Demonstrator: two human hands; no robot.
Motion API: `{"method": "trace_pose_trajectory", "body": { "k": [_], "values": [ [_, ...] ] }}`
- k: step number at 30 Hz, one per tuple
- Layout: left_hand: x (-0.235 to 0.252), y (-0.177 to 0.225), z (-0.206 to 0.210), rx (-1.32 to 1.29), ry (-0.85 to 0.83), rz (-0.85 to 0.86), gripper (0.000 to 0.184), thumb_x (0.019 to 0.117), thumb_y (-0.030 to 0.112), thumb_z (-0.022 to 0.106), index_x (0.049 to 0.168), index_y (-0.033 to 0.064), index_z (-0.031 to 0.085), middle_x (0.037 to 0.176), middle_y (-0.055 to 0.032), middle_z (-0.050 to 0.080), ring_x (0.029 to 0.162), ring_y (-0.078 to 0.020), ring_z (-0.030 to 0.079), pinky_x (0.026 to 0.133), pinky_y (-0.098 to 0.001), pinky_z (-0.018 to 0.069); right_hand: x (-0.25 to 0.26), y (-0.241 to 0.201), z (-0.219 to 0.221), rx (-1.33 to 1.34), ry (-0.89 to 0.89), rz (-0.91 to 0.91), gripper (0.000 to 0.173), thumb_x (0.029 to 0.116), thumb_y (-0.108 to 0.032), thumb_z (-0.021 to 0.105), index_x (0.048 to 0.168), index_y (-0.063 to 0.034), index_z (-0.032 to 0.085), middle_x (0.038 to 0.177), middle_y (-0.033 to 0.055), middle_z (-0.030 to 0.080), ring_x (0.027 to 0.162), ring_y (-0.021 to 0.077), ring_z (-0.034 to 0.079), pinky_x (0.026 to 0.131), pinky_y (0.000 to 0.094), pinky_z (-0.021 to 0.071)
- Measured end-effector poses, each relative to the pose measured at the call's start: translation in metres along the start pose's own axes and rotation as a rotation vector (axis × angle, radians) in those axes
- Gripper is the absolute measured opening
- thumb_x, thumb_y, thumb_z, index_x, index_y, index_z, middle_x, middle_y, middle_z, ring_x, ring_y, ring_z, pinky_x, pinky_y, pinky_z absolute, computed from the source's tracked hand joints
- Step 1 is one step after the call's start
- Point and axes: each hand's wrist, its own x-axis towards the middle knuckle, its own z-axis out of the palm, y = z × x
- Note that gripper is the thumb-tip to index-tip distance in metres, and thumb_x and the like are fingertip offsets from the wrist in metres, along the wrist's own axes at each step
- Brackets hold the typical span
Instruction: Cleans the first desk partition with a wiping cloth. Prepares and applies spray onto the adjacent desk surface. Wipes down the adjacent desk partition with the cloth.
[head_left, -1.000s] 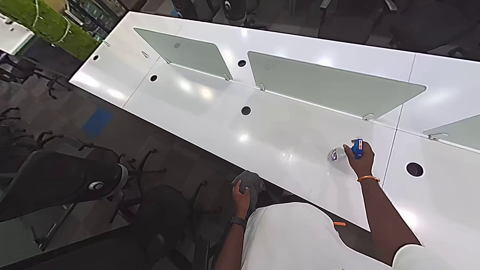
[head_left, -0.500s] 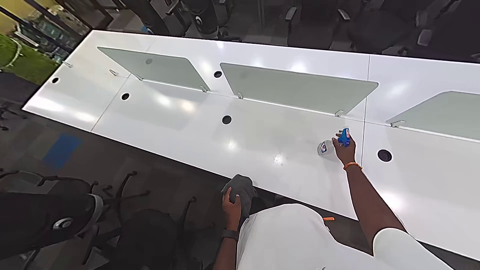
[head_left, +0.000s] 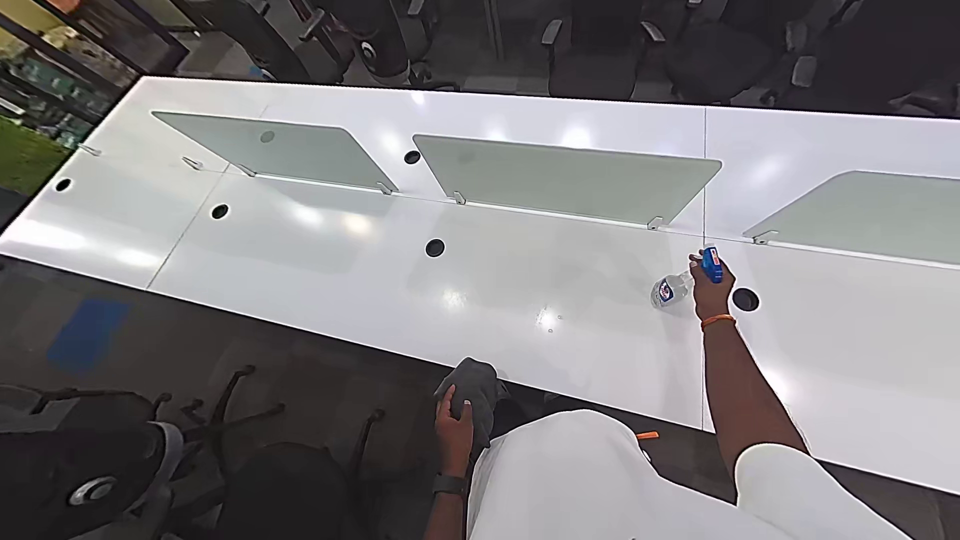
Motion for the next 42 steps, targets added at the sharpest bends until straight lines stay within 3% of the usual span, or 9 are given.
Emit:
{"method": "trace_pose_trajectory", "body": {
  "k": [8,13,20,25,31,32,34,37,42],
  "values": [
    [0.006,0.017,0.007,-0.008,0.011,0.073,0.049,0.0936,0.010,0.065,0.141,0.0002,0.058,0.146,-0.0229,0.055,0.138,-0.0321,0.051,0.115,-0.0485,0.0414,-0.002,0.005,-0.019,-0.108,0.092,0.005,0.043,0.0949,-0.012,0.069,0.134,0.0021,0.058,0.130,0.0176,0.066,0.118,0.0211,0.065,0.103,0.0393,0.0516],
    [0.007,0.033,0.011,-0.010,-0.017,0.140,0.047,0.0935,0.009,0.063,0.139,0.0002,0.059,0.142,-0.0234,0.057,0.134,-0.0314,0.055,0.112,-0.0471,0.0442,-0.034,0.019,-0.004,-0.254,0.067,0.126,0.088,0.0796,-0.008,0.085,0.150,0.0064,0.034,0.148,0.0284,0.046,0.138,0.0342,0.048,0.116,0.0455,0.0410],
    [0.012,0.063,0.020,-0.125,-0.163,0.201,0.047,0.0939,0.013,0.063,0.139,0.0029,0.061,0.145,-0.0191,0.057,0.136,-0.0239,0.054,0.114,-0.0410,0.0445,-0.184,0.039,0.041,-0.526,0.272,0.523,0.077,0.0985,-0.040,0.062,0.155,0.0030,0.031,0.151,0.0339,0.041,0.135,0.0475,0.050,0.105,0.0608,0.0461],
    [0.013,0.092,0.030,-0.206,-0.291,0.230,0.046,0.0946,0.009,0.061,0.140,0.0009,0.059,0.148,-0.0186,0.055,0.136,-0.0217,0.055,0.113,-0.0375,0.0466,-0.209,0.040,0.064,-0.264,-0.388,0.398,0.059,0.1030,-0.019,0.056,0.153,0.0015,0.033,0.142,0.0273,0.055,0.119,0.0327,0.065,0.098,0.0451,0.0563],
    [0.005,0.119,0.052,-0.296,-0.487,0.272,0.049,0.0944,0.005,0.060,0.144,0.0023,0.056,0.151,-0.0183,0.051,0.135,-0.0218,0.056,0.110,-0.0372,0.0506,-0.243,-0.032,0.136,0.025,-1.122,0.601,0.071,0.1093,-0.043,0.041,0.165,-0.0283,0.000,0.137,0.0198,0.060,0.086,0.0301,0.074,0.072,0.0467,0.0633],
    [0.002,0.123,0.056,-0.312,-0.511,0.279,0.049,0.0944,0.005,0.061,0.143,0.0023,0.056,0.150,-0.0181,0.052,0.133,-0.0217,0.057,0.108,-0.0375,0.0520,-0.251,-0.043,0.147,0.106,-1.179,0.643,0.066,0.1105,-0.044,0.036,0.165,-0.0303,0.001,0.135,0.0188,0.061,0.083,0.0296,0.074,0.070,0.0455,0.0641],
    [-0.004,0.126,0.062,-0.324,-0.521,0.297,0.048,0.0942,0.005,0.062,0.142,0.0013,0.058,0.147,-0.0184,0.055,0.130,-0.0217,0.060,0.107,-0.0375,0.0531,-0.264,-0.062,0.164,0.247,-1.195,0.688,0.048,0.1120,-0.039,0.028,0.158,-0.0236,0.028,0.112,0.0160,0.071,0.076,0.0266,0.074,0.063,0.0406,0.0631],
    [-0.006,0.120,0.060,-0.274,-0.451,0.293,0.046,0.0942,0.009,0.063,0.139,0.0024,0.060,0.141,-0.0167,0.060,0.129,-0.0207,0.059,0.110,-0.0380,0.0497,-0.265,-0.078,0.178,0.266,-1.141,0.623,0.034,0.1123,-0.024,0.035,0.127,-0.0058,0.060,0.089,0.0109,0.073,0.065,0.0203,0.071,0.053,0.0351,0.0592],
    [-0.012,0.113,0.050,-0.334,-0.402,0.252,0.039,0.0935,0.002,0.062,0.132,0.0000,0.065,0.134,-0.0151,0.066,0.120,-0.0177,0.066,0.103,-0.0349,0.0551,-0.259,-0.073,0.180,0.148,-1.168,0.342,0.018,0.1019,-0.006,0.052,0.099,-0.0016,0.069,0.075,0.0038,0.068,0.055,0.0099,0.061,0.050,0.0282,0.0530]
  ]
}}
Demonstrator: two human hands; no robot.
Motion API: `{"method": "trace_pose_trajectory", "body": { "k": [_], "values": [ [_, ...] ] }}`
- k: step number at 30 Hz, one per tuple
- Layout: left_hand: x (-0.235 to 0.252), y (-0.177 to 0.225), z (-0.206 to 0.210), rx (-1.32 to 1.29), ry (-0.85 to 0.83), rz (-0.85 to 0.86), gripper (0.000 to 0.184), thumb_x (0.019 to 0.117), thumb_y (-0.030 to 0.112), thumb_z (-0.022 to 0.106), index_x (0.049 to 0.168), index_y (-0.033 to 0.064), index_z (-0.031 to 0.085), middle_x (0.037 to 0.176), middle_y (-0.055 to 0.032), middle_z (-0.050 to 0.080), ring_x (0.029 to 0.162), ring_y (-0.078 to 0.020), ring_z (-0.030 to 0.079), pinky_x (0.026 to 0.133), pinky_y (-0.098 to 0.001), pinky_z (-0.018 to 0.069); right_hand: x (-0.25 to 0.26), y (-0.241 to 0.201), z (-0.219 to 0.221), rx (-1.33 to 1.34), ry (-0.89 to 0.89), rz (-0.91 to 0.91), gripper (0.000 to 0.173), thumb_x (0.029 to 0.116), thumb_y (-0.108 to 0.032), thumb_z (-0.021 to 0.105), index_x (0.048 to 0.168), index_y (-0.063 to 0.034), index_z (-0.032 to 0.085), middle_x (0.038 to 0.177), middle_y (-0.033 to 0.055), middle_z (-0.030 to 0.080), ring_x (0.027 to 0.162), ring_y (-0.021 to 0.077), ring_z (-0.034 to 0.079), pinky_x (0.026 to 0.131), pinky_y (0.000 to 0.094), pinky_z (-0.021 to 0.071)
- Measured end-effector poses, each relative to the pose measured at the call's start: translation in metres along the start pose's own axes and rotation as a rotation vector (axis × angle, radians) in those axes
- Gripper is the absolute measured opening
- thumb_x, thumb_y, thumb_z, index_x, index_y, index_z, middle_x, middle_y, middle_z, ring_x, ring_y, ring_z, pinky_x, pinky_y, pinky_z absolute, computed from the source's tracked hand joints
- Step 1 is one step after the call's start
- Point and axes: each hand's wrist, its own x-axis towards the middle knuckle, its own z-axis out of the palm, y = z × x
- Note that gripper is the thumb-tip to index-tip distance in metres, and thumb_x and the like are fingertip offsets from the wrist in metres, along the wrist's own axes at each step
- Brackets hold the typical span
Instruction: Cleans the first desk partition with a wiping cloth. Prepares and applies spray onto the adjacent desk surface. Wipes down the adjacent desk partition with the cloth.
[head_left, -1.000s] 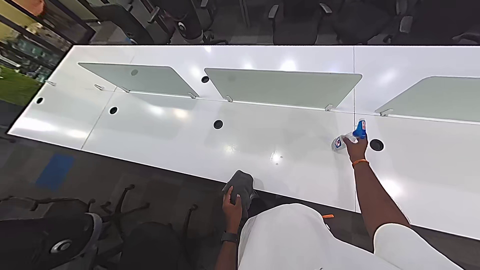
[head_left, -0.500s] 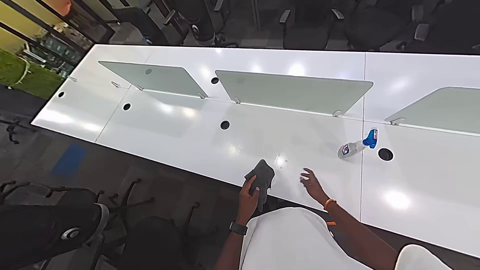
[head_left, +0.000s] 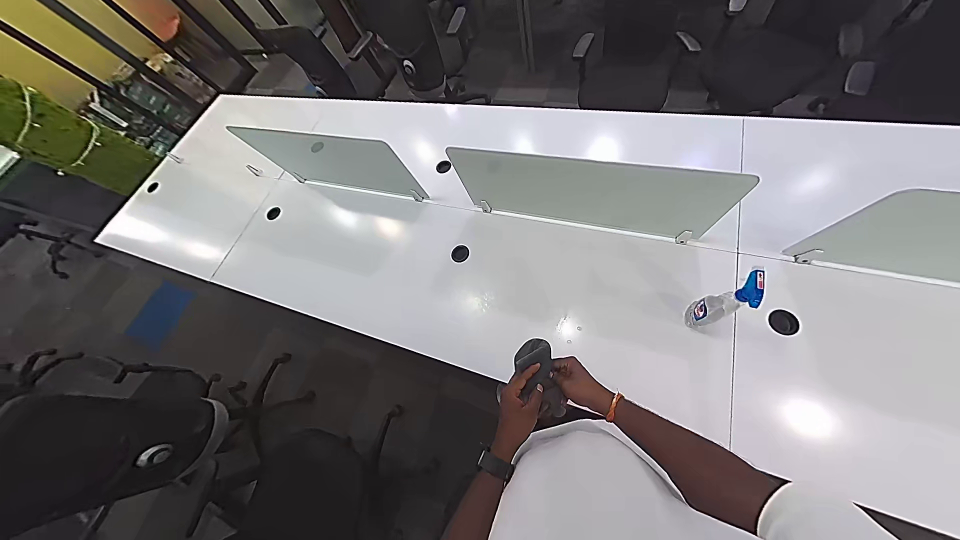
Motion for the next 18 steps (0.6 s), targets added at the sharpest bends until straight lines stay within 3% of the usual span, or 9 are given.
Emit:
{"method": "trace_pose_trajectory", "body": {
  "k": [3,6,10,12,13,15,16,18],
  "values": [
    [-0.004,-0.002,0.002,-0.049,0.010,0.011,0.038,0.0928,-0.002,0.062,0.130,-0.0013,0.066,0.135,-0.0164,0.065,0.119,-0.0184,0.066,0.101,-0.0347,0.0564,0.000,0.001,-0.001,-0.039,0.017,-0.051,0.014,0.0973,-0.003,0.055,0.094,-0.0020,0.069,0.073,0.0012,0.067,0.057,0.0072,0.061,0.053,0.0267,0.0530],
    [-0.005,0.002,-0.001,-0.066,0.030,0.003,0.037,0.0915,-0.005,0.062,0.129,-0.0037,0.066,0.134,-0.0182,0.065,0.119,-0.0194,0.067,0.101,-0.0342,0.0572,0.000,0.000,0.004,-0.024,0.086,-0.016,0.004,0.0941,-0.005,0.063,0.093,-0.0022,0.065,0.072,0.0029,0.066,0.056,0.0107,0.062,0.051,0.0284,0.0531],
    [-0.004,0.003,-0.007,-0.052,0.059,0.001,0.039,0.0913,-0.004,0.064,0.130,-0.0023,0.066,0.134,-0.0179,0.065,0.117,-0.0188,0.067,0.099,-0.0341,0.0579,0.003,-0.003,0.004,0.024,0.193,0.058,0.024,0.0865,-0.012,0.079,0.087,-0.0035,0.057,0.069,0.0066,0.067,0.053,0.0161,0.065,0.049,0.0314,0.0565],
    [-0.002,0.003,-0.010,-0.052,0.085,0.027,0.040,0.0910,-0.003,0.064,0.131,-0.0033,0.065,0.137,-0.0191,0.063,0.121,-0.0192,0.066,0.100,-0.0334,0.0572,0.003,0.000,0.003,0.054,0.225,0.071,0.029,0.0875,-0.018,0.082,0.096,-0.0020,0.059,0.084,0.0108,0.072,0.064,0.0198,0.072,0.058,0.0349,0.0629],
    [0.000,0.004,-0.012,-0.049,0.104,0.039,0.041,0.0907,-0.004,0.064,0.131,-0.0037,0.065,0.138,-0.0193,0.063,0.122,-0.0193,0.065,0.101,-0.0330,0.0568,0.002,0.003,0.002,0.064,0.255,0.063,0.035,0.0883,-0.022,0.081,0.106,-0.0019,0.060,0.095,0.0130,0.072,0.072,0.0220,0.073,0.064,0.0373,0.0645],
    [0.004,0.009,-0.018,-0.027,0.149,0.056,0.041,0.0904,-0.005,0.062,0.132,-0.0040,0.064,0.140,-0.0197,0.061,0.125,-0.0196,0.063,0.102,-0.0329,0.0556,-0.001,0.006,-0.002,0.062,0.307,0.078,0.056,0.0937,-0.030,0.074,0.138,-0.0053,0.050,0.119,0.0158,0.065,0.085,0.0239,0.071,0.072,0.0397,0.0631],
    [0.007,0.012,-0.023,-0.008,0.176,0.067,0.042,0.0901,-0.006,0.061,0.132,-0.0041,0.064,0.140,-0.0200,0.061,0.126,-0.0197,0.063,0.103,-0.0330,0.0549,-0.003,0.008,-0.004,0.077,0.336,0.102,0.060,0.0972,-0.031,0.069,0.146,-0.0070,0.043,0.123,0.0162,0.062,0.088,0.0240,0.071,0.073,0.0398,0.0624],
    [0.012,0.018,-0.034,0.048,0.227,0.105,0.042,0.0890,-0.006,0.059,0.131,-0.0043,0.065,0.139,-0.0207,0.062,0.127,-0.0202,0.062,0.103,-0.0330,0.0541,-0.008,0.007,-0.007,0.178,0.377,0.190,0.048,0.1048,-0.030,0.058,0.145,-0.0071,0.044,0.119,0.0167,0.064,0.088,0.0248,0.072,0.072,0.0397,0.0619]
  ]
}}
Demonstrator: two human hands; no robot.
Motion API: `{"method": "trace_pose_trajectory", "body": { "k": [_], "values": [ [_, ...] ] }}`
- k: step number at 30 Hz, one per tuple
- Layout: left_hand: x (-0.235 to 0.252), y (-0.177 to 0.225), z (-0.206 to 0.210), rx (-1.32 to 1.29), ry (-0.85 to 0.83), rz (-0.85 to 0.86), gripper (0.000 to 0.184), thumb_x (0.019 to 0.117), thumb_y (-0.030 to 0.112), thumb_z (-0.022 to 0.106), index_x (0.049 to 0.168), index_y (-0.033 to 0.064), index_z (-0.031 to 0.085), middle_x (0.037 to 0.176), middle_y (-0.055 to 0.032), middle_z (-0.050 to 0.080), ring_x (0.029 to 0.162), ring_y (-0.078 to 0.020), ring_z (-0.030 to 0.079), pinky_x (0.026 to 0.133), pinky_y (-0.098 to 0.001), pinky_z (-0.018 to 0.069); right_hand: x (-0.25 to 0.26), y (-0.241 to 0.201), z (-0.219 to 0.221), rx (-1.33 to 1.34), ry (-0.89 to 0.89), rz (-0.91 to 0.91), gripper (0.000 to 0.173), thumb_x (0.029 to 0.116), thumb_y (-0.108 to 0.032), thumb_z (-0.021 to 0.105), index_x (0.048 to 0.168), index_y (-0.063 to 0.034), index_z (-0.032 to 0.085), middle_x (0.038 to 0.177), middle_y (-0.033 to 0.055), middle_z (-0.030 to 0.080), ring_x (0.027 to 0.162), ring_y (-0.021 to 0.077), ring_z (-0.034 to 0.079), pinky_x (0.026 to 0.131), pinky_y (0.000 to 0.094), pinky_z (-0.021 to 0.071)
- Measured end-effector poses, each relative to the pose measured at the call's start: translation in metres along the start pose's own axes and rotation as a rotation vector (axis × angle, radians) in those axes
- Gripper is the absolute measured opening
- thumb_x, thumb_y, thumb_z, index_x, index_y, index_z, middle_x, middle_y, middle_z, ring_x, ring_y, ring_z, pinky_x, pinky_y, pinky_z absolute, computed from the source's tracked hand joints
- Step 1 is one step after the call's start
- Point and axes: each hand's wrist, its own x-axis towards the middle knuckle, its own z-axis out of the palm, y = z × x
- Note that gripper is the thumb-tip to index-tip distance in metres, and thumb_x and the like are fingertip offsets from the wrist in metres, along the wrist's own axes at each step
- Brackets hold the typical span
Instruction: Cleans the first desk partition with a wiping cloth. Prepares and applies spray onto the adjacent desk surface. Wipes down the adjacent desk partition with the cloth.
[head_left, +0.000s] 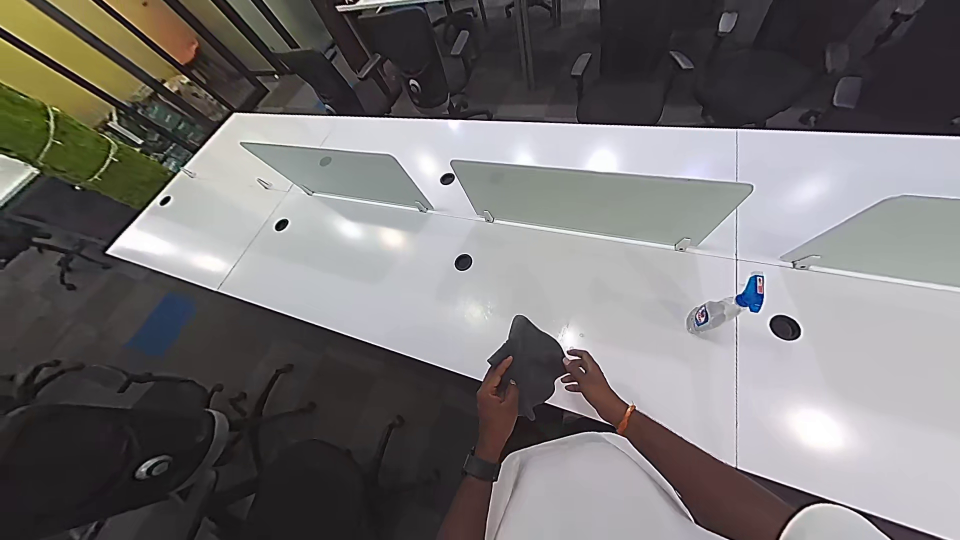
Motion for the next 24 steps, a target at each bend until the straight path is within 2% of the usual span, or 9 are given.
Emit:
{"method": "trace_pose_trajectory", "body": {
  "k": [3,7,8,9,11,13,17,21,24],
  "values": [
    [0.009,0.006,-0.009,0.102,0.029,0.129,0.041,0.0864,-0.005,0.057,0.126,-0.0018,0.069,0.132,-0.0200,0.066,0.120,-0.0186,0.066,0.098,-0.0317,0.0559,-0.005,0.003,-0.002,0.071,-0.078,0.156,0.036,0.1108,-0.033,0.043,0.136,-0.0087,0.052,0.119,0.0143,0.068,0.092,0.0259,0.072,0.074,0.0402,0.0604],
    [0.005,0.027,0.006,0.263,-0.245,0.304,0.031,0.0910,0.001,0.061,0.116,0.0084,0.077,0.126,-0.0149,0.070,0.112,-0.0191,0.069,0.097,-0.0376,0.0581,-0.012,0.005,0.009,0.287,-0.297,0.239,0.054,0.1102,-0.051,0.026,0.151,-0.0200,0.043,0.138,0.0099,0.063,0.115,0.0304,0.068,0.088,0.0501,0.0587],
    [0.000,0.033,0.013,0.307,-0.393,0.330,0.027,0.0939,0.005,0.062,0.115,0.0114,0.078,0.132,-0.0121,0.068,0.120,-0.0205,0.066,0.104,-0.0407,0.0550,-0.018,0.000,0.013,0.427,-0.357,0.253,0.057,0.1096,-0.054,0.020,0.148,-0.0211,0.045,0.133,0.0097,0.066,0.112,0.0289,0.069,0.088,0.0486,0.0584],
    [-0.004,0.036,0.023,0.366,-0.536,0.375,0.025,0.0964,0.010,0.062,0.115,0.0149,0.078,0.138,-0.0097,0.065,0.125,-0.0226,0.063,0.106,-0.0434,0.0529,-0.025,-0.005,0.017,0.584,-0.347,0.260,0.057,0.1095,-0.053,0.015,0.133,-0.0180,0.054,0.116,0.0102,0.072,0.100,0.0255,0.071,0.082,0.0443,0.0600],
    [-0.009,0.037,0.042,0.454,-0.740,0.467,0.023,0.0993,0.015,0.059,0.114,0.0193,0.077,0.147,-0.0099,0.058,0.125,-0.0293,0.061,0.100,-0.0468,0.0545,-0.035,-0.008,0.020,0.892,-0.226,0.274,0.065,0.1080,-0.052,0.010,0.104,-0.0144,0.063,0.087,0.0075,0.072,0.081,0.0173,0.070,0.072,0.0362,0.0603],
    [-0.014,0.034,0.055,0.491,-0.810,0.478,0.025,0.0988,0.012,0.058,0.114,0.0197,0.076,0.150,-0.0114,0.054,0.122,-0.0332,0.061,0.094,-0.0469,0.0567,-0.039,-0.012,0.018,1.046,-0.083,0.271,0.069,0.1068,-0.056,0.009,0.092,-0.0150,0.062,0.077,0.0049,0.069,0.072,0.0138,0.068,0.065,0.0330,0.0585],
    [-0.017,0.010,0.058,0.374,-0.827,0.381,0.027,0.0968,0.005,0.056,0.112,0.0138,0.076,0.147,-0.0097,0.057,0.126,-0.0274,0.060,0.104,-0.0427,0.0521,-0.022,0.000,0.009,0.988,0.043,0.156,0.058,0.1091,-0.048,0.016,0.106,-0.0148,0.064,0.089,0.0051,0.073,0.083,0.0148,0.071,0.071,0.0362,0.0611],
    [-0.031,-0.033,0.064,0.235,-0.856,0.216,0.022,0.0976,0.004,0.055,0.104,0.0069,0.076,0.144,-0.0110,0.059,0.134,-0.0223,0.055,0.113,-0.0390,0.0451,-0.005,0.022,-0.025,0.571,0.232,-0.089,0.039,0.1106,-0.027,0.030,0.128,-0.0075,0.059,0.107,0.0046,0.071,0.097,0.0104,0.068,0.083,0.0333,0.0597],
    [-0.040,-0.056,0.073,0.187,-0.876,0.026,0.033,0.0994,0.009,0.055,0.129,0.0042,0.067,0.145,-0.0111,0.059,0.136,-0.0198,0.055,0.117,-0.0377,0.0430,-0.004,0.022,-0.052,0.583,0.387,-0.167,0.041,0.1104,-0.028,0.024,0.119,-0.0119,0.060,0.097,-0.0032,0.072,0.090,0.0024,0.068,0.076,0.0252,0.0598]
  ]
}}
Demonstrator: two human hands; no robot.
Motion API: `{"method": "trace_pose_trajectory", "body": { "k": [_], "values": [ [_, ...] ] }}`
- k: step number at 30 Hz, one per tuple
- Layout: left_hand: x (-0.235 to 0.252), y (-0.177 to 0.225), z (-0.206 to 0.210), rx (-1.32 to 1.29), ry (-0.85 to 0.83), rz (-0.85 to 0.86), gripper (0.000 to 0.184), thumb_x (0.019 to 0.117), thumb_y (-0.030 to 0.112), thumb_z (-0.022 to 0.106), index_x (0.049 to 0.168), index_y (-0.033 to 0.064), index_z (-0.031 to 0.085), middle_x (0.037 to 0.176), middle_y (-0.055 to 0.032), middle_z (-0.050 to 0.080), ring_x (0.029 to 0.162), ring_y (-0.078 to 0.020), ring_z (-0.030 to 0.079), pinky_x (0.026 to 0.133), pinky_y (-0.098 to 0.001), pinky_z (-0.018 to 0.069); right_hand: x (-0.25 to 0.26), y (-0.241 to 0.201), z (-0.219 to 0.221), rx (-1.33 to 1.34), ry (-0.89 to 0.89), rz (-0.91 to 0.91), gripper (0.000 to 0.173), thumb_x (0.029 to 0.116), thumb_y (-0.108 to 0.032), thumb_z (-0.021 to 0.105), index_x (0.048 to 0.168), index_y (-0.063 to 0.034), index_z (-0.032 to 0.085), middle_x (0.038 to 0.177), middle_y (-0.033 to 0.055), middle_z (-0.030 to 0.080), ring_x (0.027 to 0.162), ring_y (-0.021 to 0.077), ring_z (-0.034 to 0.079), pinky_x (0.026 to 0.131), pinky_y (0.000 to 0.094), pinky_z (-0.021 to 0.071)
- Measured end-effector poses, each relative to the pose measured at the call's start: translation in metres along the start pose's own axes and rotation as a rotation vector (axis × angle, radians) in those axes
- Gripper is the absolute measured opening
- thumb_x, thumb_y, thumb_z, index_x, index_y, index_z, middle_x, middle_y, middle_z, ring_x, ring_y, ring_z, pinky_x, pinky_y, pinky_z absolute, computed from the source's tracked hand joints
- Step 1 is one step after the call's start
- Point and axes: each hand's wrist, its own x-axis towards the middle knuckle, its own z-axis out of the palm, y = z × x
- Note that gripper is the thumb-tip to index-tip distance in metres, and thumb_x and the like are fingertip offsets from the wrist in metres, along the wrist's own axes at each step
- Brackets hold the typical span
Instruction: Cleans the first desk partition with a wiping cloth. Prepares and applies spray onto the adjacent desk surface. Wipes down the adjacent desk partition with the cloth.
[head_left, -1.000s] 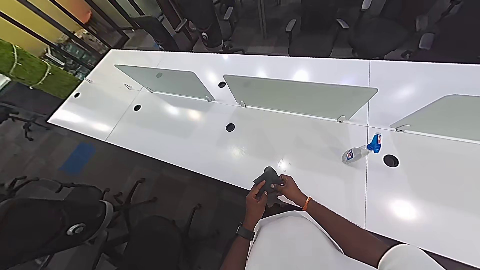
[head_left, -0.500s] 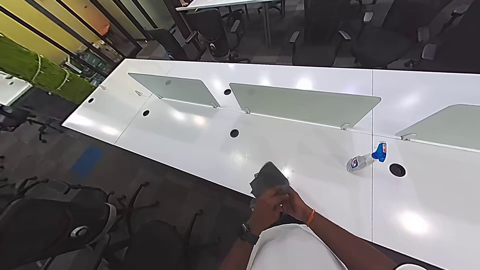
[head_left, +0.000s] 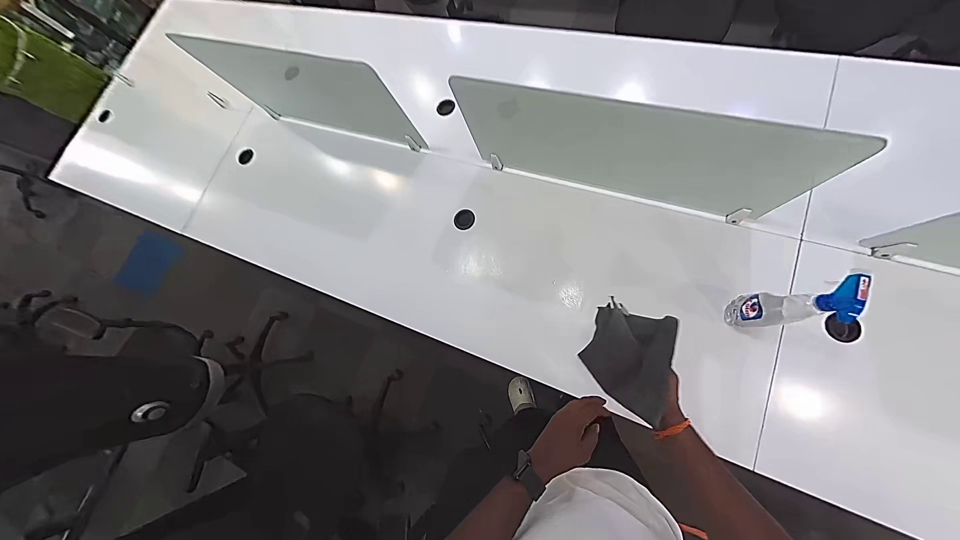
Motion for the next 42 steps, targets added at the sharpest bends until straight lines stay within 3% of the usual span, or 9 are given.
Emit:
{"method": "trace_pose_trajectory", "body": {
  "k": [3,7,13,16,19,21,25,33,42],
  "values": [
    [0.016,-0.006,0.012,-0.075,0.016,-0.056,0.059,0.0972,0.027,0.067,0.149,0.0053,0.048,0.151,-0.0126,0.052,0.140,-0.0207,0.050,0.119,-0.0381,0.0411,0.009,-0.005,-0.023,0.029,0.008,-0.182,0.048,0.1101,-0.028,0.013,0.118,-0.0156,0.059,0.099,-0.0094,0.072,0.095,-0.0029,0.067,0.082,0.0206,0.0582],
    [0.052,0.002,0.020,0.127,0.069,0.141,0.066,0.0892,0.048,0.072,0.145,0.0165,0.056,0.157,-0.0107,0.046,0.148,-0.0289,0.039,0.118,-0.0477,0.0386,0.013,0.013,-0.043,0.305,-0.080,-0.216,0.060,0.1081,-0.052,0.013,0.116,-0.0225,0.066,0.109,-0.0036,0.075,0.105,0.0087,0.070,0.086,0.0365,0.0617],
    [0.089,0.027,0.013,0.024,-0.117,0.404,0.070,0.0866,0.029,0.078,0.147,0.0044,0.053,0.161,-0.0171,0.041,0.152,-0.0373,0.030,0.124,-0.0494,0.0293,-0.031,-0.006,-0.014,0.088,0.206,-0.663,0.048,0.1097,-0.043,0.021,0.124,-0.0156,0.058,0.110,-0.0031,0.074,0.106,0.0094,0.069,0.092,0.0360,0.0592],
    [0.084,0.032,0.018,-0.386,-0.214,0.397,0.061,0.0851,0.001,0.072,0.142,-0.0085,0.051,0.143,-0.0226,0.058,0.136,-0.0288,0.054,0.117,-0.0415,0.0425,-0.041,-0.005,-0.011,-0.414,0.382,-0.940,0.056,0.1071,-0.045,0.042,0.140,0.0011,0.036,0.128,-0.0001,0.064,0.120,0.0051,0.061,0.103,0.0298,0.0521],
    [0.069,0.003,0.030,-0.634,-0.168,0.203,0.030,0.0958,-0.002,0.054,0.123,-0.0092,0.063,0.110,-0.0196,0.072,0.102,-0.0218,0.071,0.094,-0.0414,0.0579,-0.030,0.021,-0.018,-0.850,0.349,-0.949,0.076,0.1039,-0.035,0.045,0.150,0.0196,0.019,0.159,0.0326,0.028,0.151,0.0282,0.031,0.125,0.0386,0.0274],
    [0.063,-0.034,0.032,-0.640,-0.097,-0.089,0.025,0.0993,0.004,0.052,0.117,-0.0067,0.065,0.099,-0.0167,0.072,0.089,-0.0202,0.070,0.084,-0.0408,0.0595,-0.013,0.060,-0.019,-1.161,0.387,-0.736,0.072,0.0964,-0.031,0.056,0.150,0.0122,0.034,0.160,0.0359,0.026,0.153,0.0427,0.024,0.126,0.0520,0.0226],
    [0.069,-0.113,0.018,-0.287,-0.018,-0.538,0.034,0.0997,0.019,0.058,0.126,-0.0019,0.063,0.113,-0.0206,0.070,0.106,-0.0295,0.070,0.096,-0.0493,0.0552,0.021,0.134,-0.028,-1.708,0.222,-0.394,0.064,0.0922,-0.045,0.060,0.149,-0.0178,0.053,0.161,0.0246,0.035,0.149,0.0478,0.031,0.114,0.0694,0.0299],
    [0.057,-0.150,-0.026,-0.132,-0.089,-0.503,0.030,0.0976,0.017,0.060,0.121,0.0010,0.068,0.111,-0.0189,0.071,0.103,-0.0284,0.070,0.094,-0.0481,0.0546,0.051,0.173,-0.034,-1.916,-0.149,-0.454,0.091,0.0801,-0.086,0.048,0.158,-0.0388,0.037,0.169,0.0122,0.024,0.157,0.0411,0.016,0.116,0.0754,0.0105],
    [0.000,-0.197,-0.047,-0.198,0.159,-0.579,0.030,0.1002,0.017,0.058,0.124,0.0015,0.066,0.102,-0.0132,0.074,0.088,-0.0203,0.074,0.085,-0.0404,0.0617,0.126,0.164,-0.022,-1.869,-0.087,-0.666,0.037,0.0964,-0.026,0.053,0.129,-0.0256,0.071,0.121,0.0190,0.067,0.115,0.0424,0.060,0.096,0.0628,0.0440]
  ]
}}
